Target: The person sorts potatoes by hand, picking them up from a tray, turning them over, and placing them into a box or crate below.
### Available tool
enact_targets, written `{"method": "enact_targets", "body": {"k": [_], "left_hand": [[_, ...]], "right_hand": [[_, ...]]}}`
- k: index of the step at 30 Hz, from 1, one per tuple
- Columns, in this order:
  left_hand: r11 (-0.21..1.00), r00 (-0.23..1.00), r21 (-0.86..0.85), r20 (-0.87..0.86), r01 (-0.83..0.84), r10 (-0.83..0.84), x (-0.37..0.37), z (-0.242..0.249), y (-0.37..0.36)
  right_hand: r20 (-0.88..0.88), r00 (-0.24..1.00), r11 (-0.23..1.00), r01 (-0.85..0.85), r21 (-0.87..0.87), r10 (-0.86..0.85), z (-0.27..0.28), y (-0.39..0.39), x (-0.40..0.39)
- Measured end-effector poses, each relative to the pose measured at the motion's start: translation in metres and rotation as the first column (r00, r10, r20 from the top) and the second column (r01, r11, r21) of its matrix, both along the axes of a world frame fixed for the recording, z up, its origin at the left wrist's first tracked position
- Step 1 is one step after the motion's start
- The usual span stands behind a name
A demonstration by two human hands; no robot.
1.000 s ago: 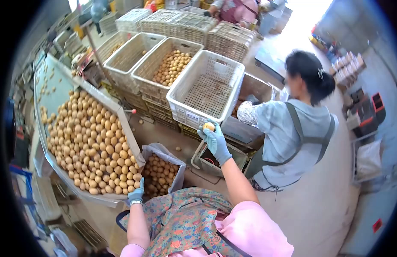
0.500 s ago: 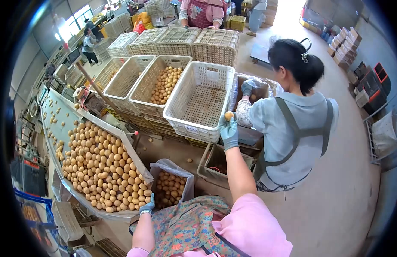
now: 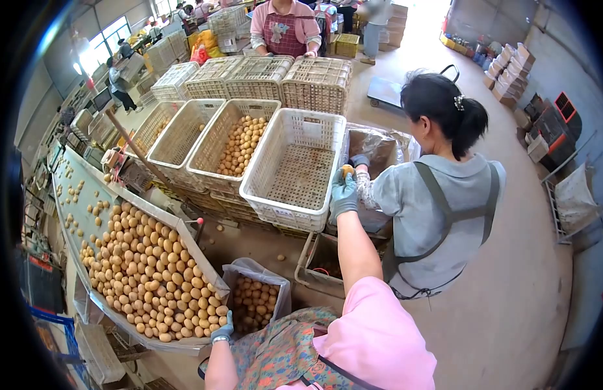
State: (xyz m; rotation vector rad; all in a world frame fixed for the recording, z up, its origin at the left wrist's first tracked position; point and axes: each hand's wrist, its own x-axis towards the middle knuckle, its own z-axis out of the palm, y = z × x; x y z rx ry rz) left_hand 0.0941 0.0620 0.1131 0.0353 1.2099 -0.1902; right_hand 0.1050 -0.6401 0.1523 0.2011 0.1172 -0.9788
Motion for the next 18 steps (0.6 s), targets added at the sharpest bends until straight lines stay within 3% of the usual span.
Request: {"method": "enact_targets", "body": {"k": [7,9,10,18], "left_hand": [[1.0,1.0,0.013,-0.007,-0.003,0.004,0.0,-0.001,0.003],[1.0,1.0,0.017,-0.012,-0.003,0.003,-0.001,-0.001,0.005],[1.0,1.0,0.017,-0.017,-0.005,0.005,-0.004,-0.001,0.005],[0.999,0.999,0.037,-0.027,-0.017,0.018,-0.005,0.0,0.006]], "right_hand": [[-0.083,0.996,0.999,0.022,-0.027,-0.024,0.021,-0.009,0.006],[0.045,0.998,0.986,-0.039,0.159,0.032,0.028,-0.016,0.007],[-0.035,0.999,0.992,0.009,0.128,-0.005,0.028,-0.017,0.013],[-0.089,0.996,0.986,0.0,0.167,0.015,0.036,-0.021,0.013]]}}
